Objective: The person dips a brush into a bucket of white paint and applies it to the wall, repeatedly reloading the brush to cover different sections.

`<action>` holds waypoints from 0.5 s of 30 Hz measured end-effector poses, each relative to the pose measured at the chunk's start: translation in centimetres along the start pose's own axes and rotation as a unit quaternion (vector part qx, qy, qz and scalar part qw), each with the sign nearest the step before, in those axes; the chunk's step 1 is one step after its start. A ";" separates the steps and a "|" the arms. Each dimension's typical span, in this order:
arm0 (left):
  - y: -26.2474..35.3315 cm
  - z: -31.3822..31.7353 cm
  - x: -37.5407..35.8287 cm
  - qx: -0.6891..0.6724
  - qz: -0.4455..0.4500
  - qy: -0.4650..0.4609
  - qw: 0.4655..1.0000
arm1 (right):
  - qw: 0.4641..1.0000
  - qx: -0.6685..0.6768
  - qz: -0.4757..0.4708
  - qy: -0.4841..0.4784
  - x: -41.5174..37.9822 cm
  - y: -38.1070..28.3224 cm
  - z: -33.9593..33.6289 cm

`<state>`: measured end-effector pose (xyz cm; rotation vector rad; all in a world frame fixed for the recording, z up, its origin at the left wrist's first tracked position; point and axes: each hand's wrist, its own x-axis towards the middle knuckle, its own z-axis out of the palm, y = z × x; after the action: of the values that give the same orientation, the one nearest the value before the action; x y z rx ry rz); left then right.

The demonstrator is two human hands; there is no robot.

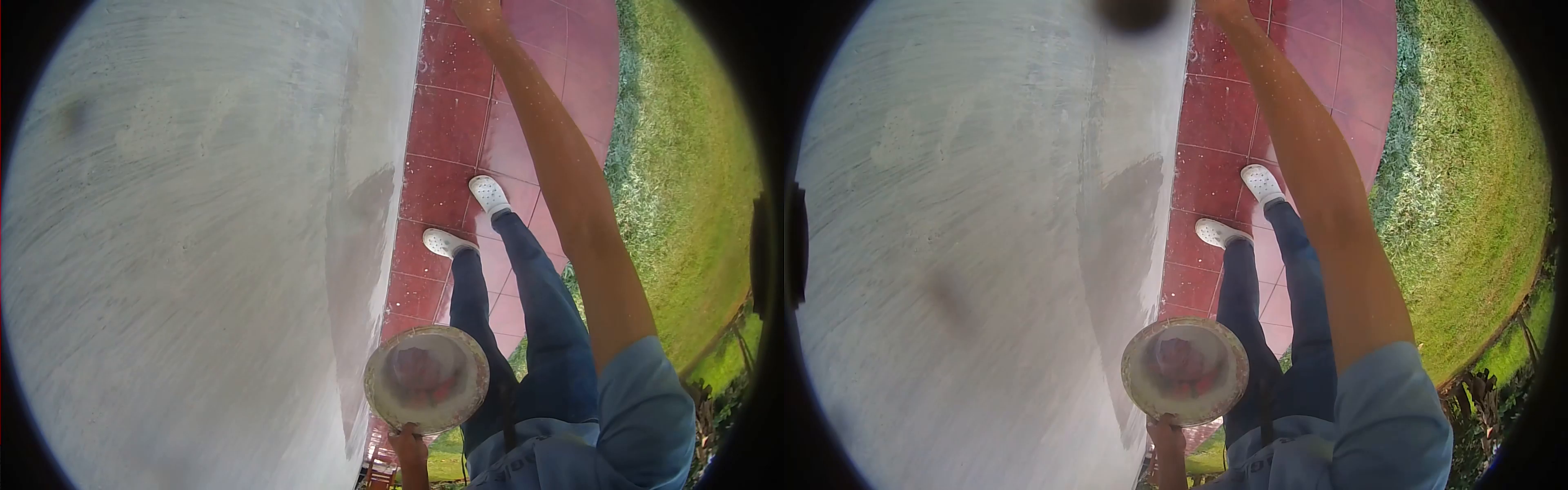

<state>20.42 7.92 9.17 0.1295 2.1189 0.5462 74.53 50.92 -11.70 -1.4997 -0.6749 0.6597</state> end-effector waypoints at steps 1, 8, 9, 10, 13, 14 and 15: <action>0.1 -0.2 -0.2 0.002 0.000 0.001 1.000 | 0.995 -0.080 0.050 0.019 -0.2 1.2 0.5; -0.3 -0.4 -0.1 0.012 -0.022 0.024 0.999 | 0.957 -0.052 0.130 -0.253 -31.5 -1.4 9.8; -0.2 0.0 0.2 0.014 -0.038 0.020 0.999 | 0.905 -0.036 0.176 -0.385 -33.7 -1.8 8.5; -0.1 0.0 0.2 0.021 -0.037 0.022 0.999 | 0.906 -0.033 0.180 -0.381 -33.4 -1.7 7.4; 0.1 -0.2 0.1 0.047 -0.001 -0.023 0.999 | 0.761 -0.006 0.087 -0.643 -30.8 1.3 7.0; 0.1 0.1 0.1 0.015 0.008 -0.032 0.999 | 0.782 -0.018 0.081 -0.618 -26.0 0.6 6.4; 0.1 0.2 0.0 -0.014 0.017 -0.041 0.999 | 0.809 -0.046 0.052 -0.584 -21.0 0.7 6.4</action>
<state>20.58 8.09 9.16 0.1690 2.0323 0.5806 55.89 39.33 -12.54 -1.0822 -1.5629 1.6910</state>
